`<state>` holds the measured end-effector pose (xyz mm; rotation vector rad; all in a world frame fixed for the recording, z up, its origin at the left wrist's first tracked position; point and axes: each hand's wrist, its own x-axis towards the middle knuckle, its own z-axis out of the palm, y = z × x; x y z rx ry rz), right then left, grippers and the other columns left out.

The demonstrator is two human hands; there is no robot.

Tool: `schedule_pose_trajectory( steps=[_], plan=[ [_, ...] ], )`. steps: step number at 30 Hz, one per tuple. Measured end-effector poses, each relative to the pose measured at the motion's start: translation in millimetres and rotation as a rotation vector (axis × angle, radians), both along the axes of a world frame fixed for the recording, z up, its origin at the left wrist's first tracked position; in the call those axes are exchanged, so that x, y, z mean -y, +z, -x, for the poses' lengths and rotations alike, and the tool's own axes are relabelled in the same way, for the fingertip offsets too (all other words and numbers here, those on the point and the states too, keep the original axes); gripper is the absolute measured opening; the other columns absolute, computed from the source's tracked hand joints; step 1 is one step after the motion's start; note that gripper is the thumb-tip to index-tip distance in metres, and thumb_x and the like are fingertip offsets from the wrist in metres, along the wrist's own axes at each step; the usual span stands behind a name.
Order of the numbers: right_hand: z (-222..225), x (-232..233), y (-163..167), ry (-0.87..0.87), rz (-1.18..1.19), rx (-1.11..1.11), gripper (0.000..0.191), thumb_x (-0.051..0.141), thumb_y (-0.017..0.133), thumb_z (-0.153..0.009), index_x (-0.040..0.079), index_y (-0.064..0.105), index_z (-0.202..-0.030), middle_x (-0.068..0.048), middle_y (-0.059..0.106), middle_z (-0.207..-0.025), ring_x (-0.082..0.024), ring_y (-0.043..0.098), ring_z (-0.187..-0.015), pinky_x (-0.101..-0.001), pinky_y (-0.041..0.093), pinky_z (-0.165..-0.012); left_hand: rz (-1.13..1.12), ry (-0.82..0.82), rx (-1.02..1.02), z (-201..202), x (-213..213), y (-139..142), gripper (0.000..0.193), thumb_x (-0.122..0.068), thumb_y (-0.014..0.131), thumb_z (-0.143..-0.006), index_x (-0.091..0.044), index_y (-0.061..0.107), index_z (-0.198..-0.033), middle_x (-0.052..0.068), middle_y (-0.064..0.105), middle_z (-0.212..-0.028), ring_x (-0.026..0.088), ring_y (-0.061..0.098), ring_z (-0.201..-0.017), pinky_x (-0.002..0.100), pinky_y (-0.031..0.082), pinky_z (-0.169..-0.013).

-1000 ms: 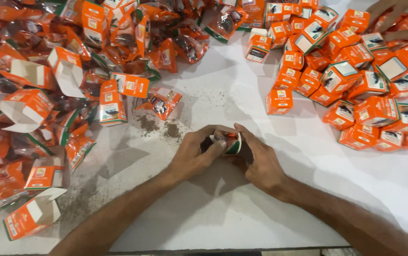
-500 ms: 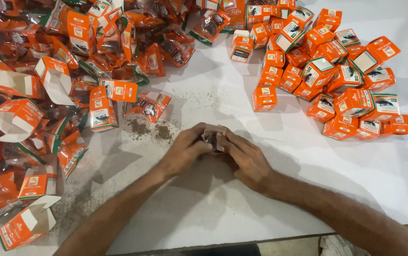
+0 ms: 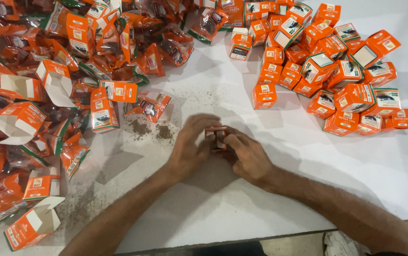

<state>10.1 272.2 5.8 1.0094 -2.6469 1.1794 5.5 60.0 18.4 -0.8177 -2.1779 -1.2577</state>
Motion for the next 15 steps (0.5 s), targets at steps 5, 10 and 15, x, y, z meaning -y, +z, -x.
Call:
schedule_pose_trajectory(
  steps=[5,10,15],
  plan=[
    [0,-3,5,-0.111,0.017,0.330,0.054,-0.008,0.064,-0.077,0.006,0.040,-0.123,-0.023,0.066,-0.121,-0.044,0.068,-0.108,-0.0473,0.058,-0.085,0.197,-0.197,0.021,-11,11,4,0.046,-0.007,0.076,-0.084,-0.002,0.061,-0.127,0.018,0.061,-0.141,0.040,0.060,-0.131,0.045,0.054,-0.105],
    [1,-2,2,-0.100,0.077,0.316,0.051,-0.004,0.067,-0.084,0.006,0.037,-0.125,-0.022,0.067,-0.124,-0.039,0.070,-0.109,-0.0433,0.059,-0.085,0.183,-0.150,0.025,-7,11,-9,0.035,-0.001,0.075,-0.084,-0.006,0.062,-0.116,0.014,0.064,-0.142,0.037,0.061,-0.136,0.043,0.057,-0.108],
    [2,-5,-1,-0.067,0.073,0.273,0.064,-0.006,0.069,-0.081,0.006,0.034,-0.134,-0.023,0.064,-0.129,-0.040,0.067,-0.116,-0.0440,0.057,-0.091,0.196,-0.161,-0.036,-7,11,-15,0.032,-0.009,0.084,-0.088,-0.010,0.063,-0.112,0.018,0.060,-0.146,0.038,0.056,-0.140,0.043,0.055,-0.110]
  ],
)
